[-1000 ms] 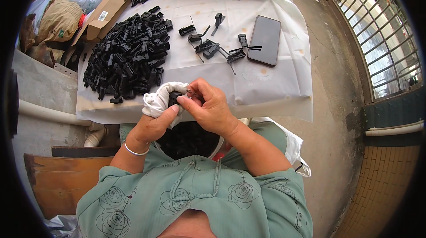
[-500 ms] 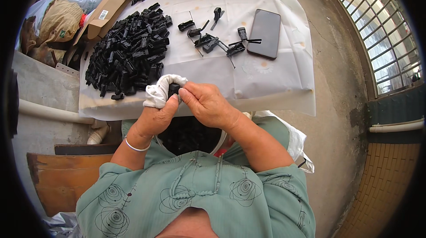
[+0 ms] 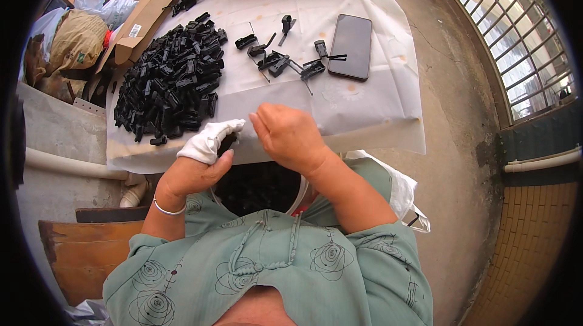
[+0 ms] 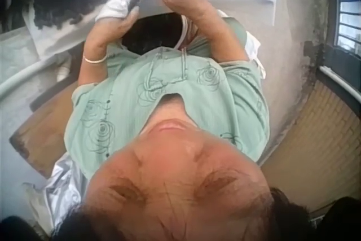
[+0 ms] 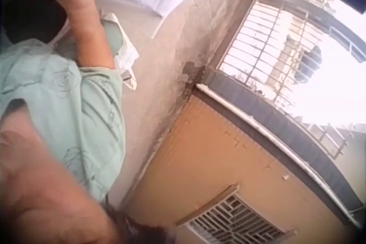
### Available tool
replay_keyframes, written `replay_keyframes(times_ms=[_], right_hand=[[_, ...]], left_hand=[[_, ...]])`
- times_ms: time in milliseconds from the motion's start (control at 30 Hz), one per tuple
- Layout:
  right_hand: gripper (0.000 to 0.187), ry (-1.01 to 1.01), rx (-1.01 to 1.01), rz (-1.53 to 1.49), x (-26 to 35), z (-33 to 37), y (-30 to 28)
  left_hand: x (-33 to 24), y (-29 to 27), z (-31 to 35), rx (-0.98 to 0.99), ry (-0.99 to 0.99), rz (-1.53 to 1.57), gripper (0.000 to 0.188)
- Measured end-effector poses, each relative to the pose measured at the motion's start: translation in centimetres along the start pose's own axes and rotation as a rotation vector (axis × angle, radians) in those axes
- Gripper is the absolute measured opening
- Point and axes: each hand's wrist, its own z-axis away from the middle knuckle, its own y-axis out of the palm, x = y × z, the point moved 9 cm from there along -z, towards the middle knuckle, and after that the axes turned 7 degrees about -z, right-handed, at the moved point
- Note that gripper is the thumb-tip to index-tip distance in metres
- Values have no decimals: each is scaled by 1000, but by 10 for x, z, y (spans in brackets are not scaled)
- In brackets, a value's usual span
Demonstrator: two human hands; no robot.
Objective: Cleaning and inspecting small black plastic components using a white cloth on an assembly line.
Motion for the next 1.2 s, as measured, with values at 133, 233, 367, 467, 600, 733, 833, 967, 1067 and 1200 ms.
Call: replay_keyframes(times_ms=[133, 233, 367, 467, 600, 733, 833, 967, 1067, 1200], right_hand=[[15, 262, -130, 589, -43, -3, -47], [14, 136, -143, 590, -40, -4, -41], [13, -78, -63, 451, -2, 6, -11], [15, -257, -10, 333, 21, 8, 0], [18, -314, 42, 73, 23, 9, -6], [19, -284, 0, -109, 22, 9, -12], [20, -45, -151, -178, 5, 6, -22], [22, 226, -90, -394, -21, 7, -9], [22, 215, -7, -494, -14, 3, -8], [20, 91, 110, -454, -9, 7, 6]], left_hand=[[-7, -9, 4, -91, 164, -143, 40], [-17, -8, -6, -187, 241, -238, 38], [-23, -15, -23, -433, 228, -132, 34], [-34, -12, -29, -501, 283, -326, 33], [3, 11, -40, -198, -74, 212, 32], [4, 20, -37, -64, -112, 488, 31], [-5, 24, -34, -33, -3, 623, 32], [-10, 24, -30, -3, -4, 576, 32], [3, 23, -29, -76, -94, 707, 31], [5, 17, -27, -165, -118, 560, 28]])
